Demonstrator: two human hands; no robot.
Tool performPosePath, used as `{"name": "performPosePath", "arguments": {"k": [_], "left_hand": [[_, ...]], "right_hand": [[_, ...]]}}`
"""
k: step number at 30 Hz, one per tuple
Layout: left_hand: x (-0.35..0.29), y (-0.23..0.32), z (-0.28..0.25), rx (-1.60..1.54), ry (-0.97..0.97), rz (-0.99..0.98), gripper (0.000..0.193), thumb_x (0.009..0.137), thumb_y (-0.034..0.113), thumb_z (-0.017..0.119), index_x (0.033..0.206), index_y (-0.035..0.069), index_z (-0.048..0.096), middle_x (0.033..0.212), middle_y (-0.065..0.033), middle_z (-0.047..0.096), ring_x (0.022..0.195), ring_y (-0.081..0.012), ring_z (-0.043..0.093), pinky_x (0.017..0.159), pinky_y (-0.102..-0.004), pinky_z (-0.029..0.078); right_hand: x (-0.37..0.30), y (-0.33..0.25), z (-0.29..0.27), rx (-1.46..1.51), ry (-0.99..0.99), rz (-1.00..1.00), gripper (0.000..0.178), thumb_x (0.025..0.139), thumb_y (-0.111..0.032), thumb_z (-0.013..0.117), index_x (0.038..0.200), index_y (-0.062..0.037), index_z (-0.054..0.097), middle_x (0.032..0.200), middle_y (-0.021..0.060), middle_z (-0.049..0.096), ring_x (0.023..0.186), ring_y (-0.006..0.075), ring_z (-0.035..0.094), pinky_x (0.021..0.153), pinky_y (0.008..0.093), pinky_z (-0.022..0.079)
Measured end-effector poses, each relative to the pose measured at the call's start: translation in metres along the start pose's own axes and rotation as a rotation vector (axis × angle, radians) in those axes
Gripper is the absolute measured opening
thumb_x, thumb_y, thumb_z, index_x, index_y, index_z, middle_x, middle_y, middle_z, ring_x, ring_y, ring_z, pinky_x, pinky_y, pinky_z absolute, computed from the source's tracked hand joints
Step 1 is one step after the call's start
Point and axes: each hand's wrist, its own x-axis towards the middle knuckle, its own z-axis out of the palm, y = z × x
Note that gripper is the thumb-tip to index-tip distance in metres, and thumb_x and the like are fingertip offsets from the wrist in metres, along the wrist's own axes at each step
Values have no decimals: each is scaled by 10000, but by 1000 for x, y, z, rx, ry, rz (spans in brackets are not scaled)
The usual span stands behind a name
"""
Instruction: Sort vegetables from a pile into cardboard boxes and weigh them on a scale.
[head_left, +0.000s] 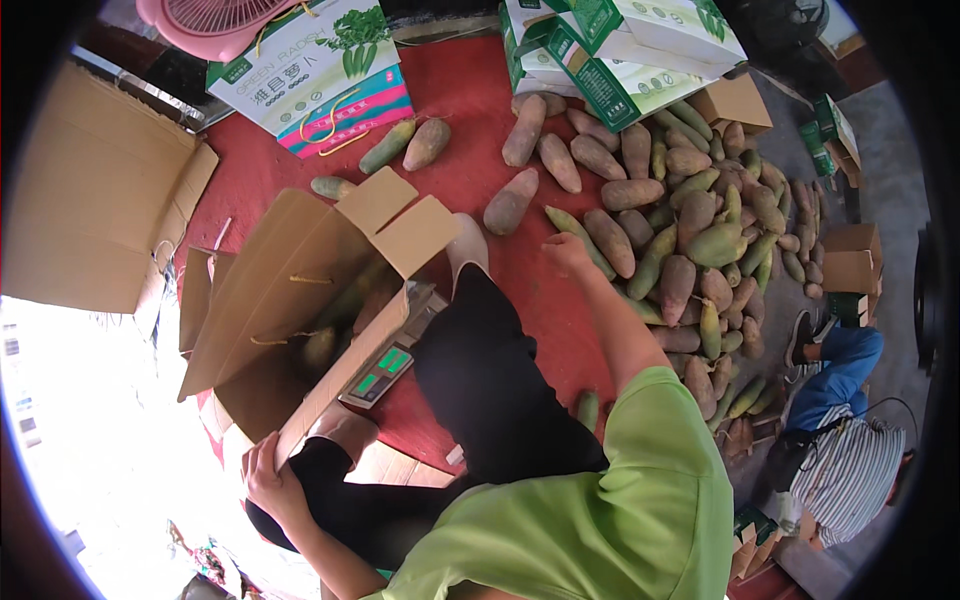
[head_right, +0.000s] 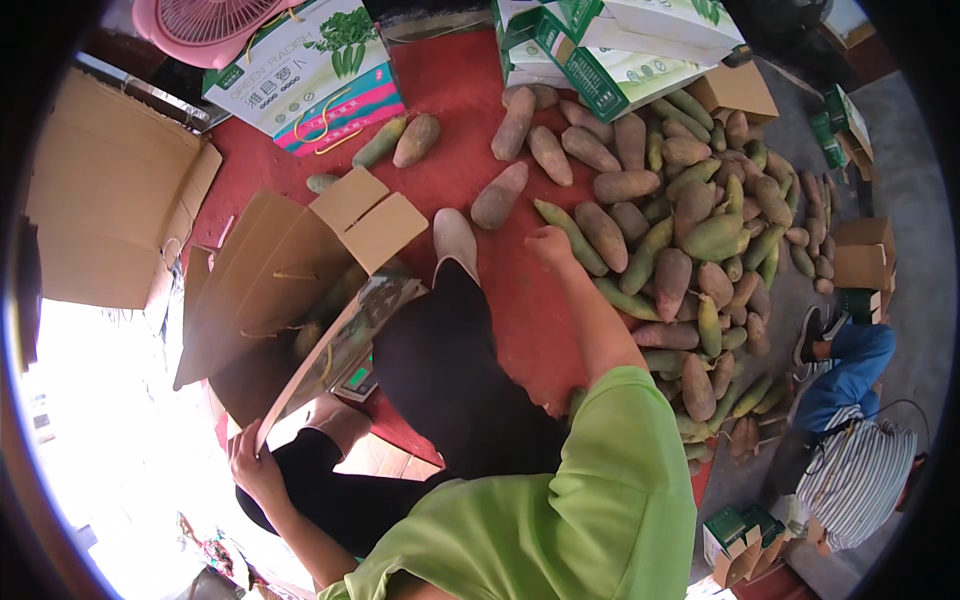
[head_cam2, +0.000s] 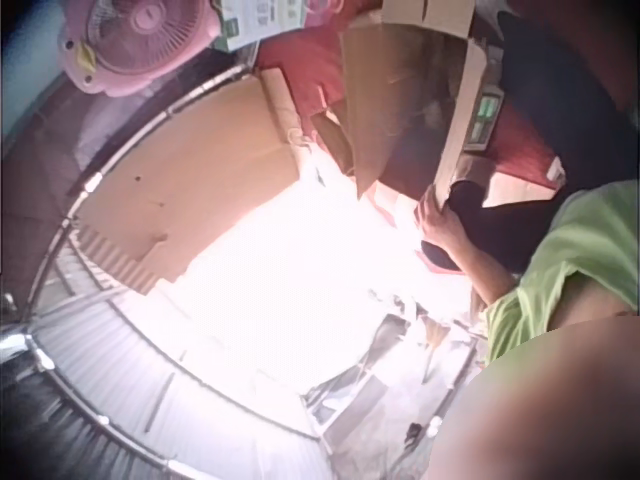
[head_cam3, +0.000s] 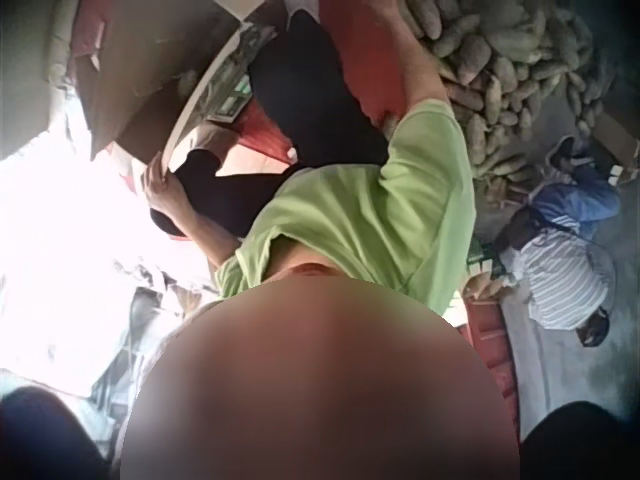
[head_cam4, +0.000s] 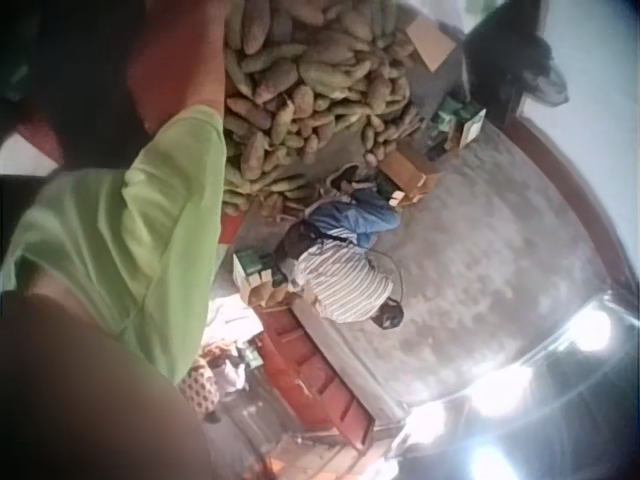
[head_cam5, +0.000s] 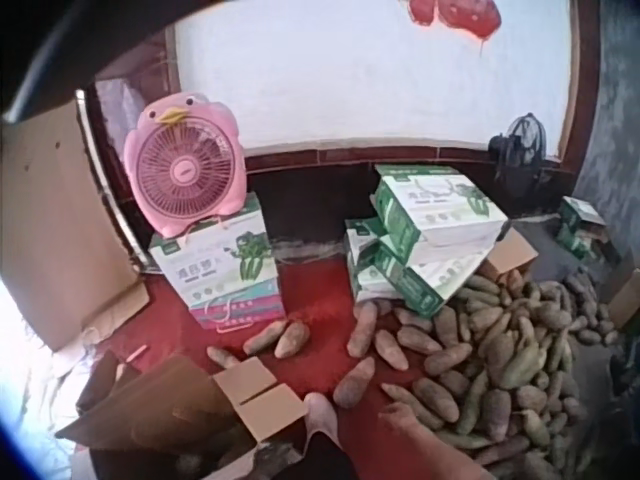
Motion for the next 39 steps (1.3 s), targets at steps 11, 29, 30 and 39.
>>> {"name": "performPosePath", "arguments": {"k": [11,29,30,39], "left_hand": [[3,5,7,50,28,30,274,680,-7,535,903,53,684,879,-79,682,859,-269,626,848,-376,458],[9,9,7,80,9,39,291,659,-2,544,912,30,683,884,-104,682,856,-285,623,820,-380,476],[8,9,7,84,10,41,290,656,-2,544,909,30,682,884,-104,682,859,-285,623,821,-382,475],[8,11,6,87,45,34,250,670,53,571,894,75,680,873,-66,680,848,-274,628,794,-380,475]], "right_hand": [[130,-7,74,255,471,75,966,609,-325,851,1343,57,353,1332,232,458,1199,327,496,938,397,461],[127,-13,61,644,212,352,882,611,-217,840,1344,-154,352,1278,127,483,1124,351,503,732,562,474],[121,-9,55,639,87,349,831,629,-249,828,1323,-161,381,1267,123,487,1097,335,511,729,532,469],[45,5,7,715,-172,372,618,715,-251,761,1255,-136,482,1155,103,539,964,297,558,678,490,457]]}}
